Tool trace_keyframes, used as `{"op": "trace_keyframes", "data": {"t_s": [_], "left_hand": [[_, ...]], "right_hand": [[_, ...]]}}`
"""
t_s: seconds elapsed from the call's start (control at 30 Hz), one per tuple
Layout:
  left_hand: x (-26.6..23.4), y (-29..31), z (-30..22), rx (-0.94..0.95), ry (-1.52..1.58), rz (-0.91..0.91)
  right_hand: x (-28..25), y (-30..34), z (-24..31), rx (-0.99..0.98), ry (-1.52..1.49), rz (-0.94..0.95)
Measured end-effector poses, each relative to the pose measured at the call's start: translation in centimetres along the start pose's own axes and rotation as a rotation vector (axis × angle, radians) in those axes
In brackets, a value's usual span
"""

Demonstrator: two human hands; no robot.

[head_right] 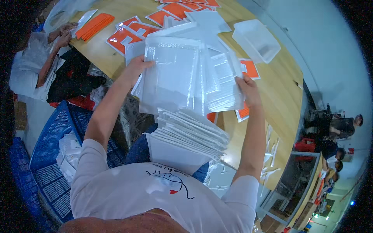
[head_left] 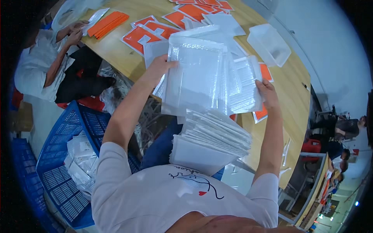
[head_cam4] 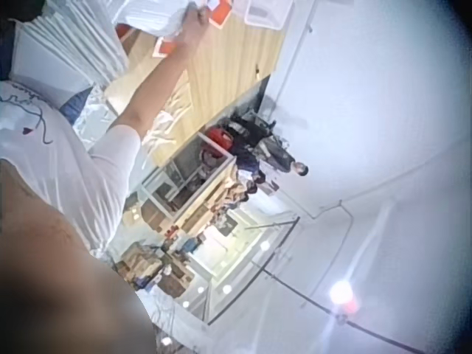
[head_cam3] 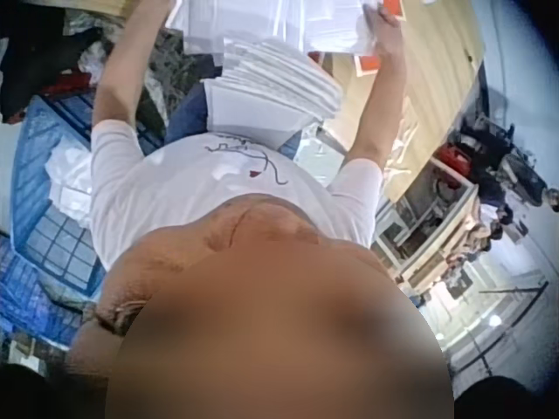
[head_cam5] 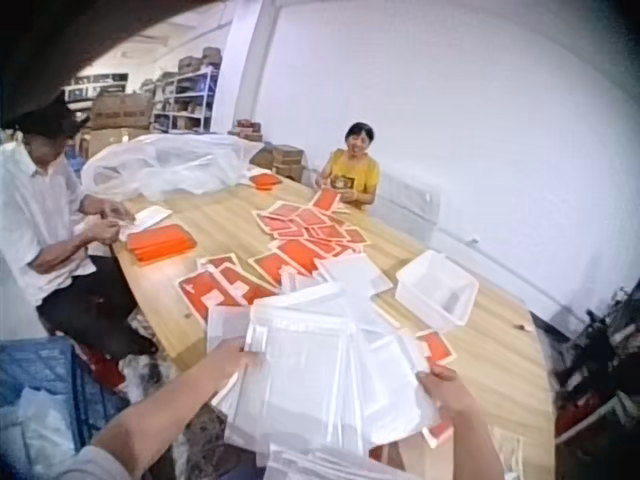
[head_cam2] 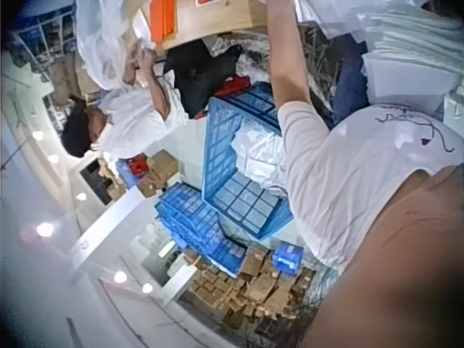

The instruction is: Sorting and stacking white plastic shipping envelopes at a factory workbench.

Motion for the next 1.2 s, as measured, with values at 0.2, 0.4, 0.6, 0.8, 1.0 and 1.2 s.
{"op": "trace_keyframes", "data": {"t_s": [0.2,0.4,0.6,0.8,1.0,1.2], "left_hand": [[-0.9,1.1,-0.7,0.008,-0.030,-0.042],[-0.8,0.2,-1.1,0.020,-0.053,-0.018],[-1.1,-2.4,1.1,0.056,0.019,0.083],[0.2,0.8,-0.5,-0.099,0.188,-0.026],[0.2,3.4,-2.6,-0.118,0.123,-0.017],[1.3,1.7,-0.7,-0.078,-0.128,0.239]], "right_hand": [[-13.2,-0.7,4.6,-0.167,0.090,-0.135],[-19.9,-0.7,11.5,-0.271,0.009,-0.227],[-10.0,-4.7,17.4,-0.267,0.136,0.106],[9.4,-6.8,11.5,-0.368,0.565,0.404],[8.2,-5.9,2.4,-0.198,0.539,0.072],[8.6,-1.2,-4.6,0.212,0.158,0.204]]}}
Point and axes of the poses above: each hand's wrist, its own y-axis away from the middle knuckle, its own x-axis out of the palm, z = x × y, the point moved 7 cm from there along -y, towards the middle knuckle, and after that the axes turned 5 degrees about -x, right-handed, at the moved point
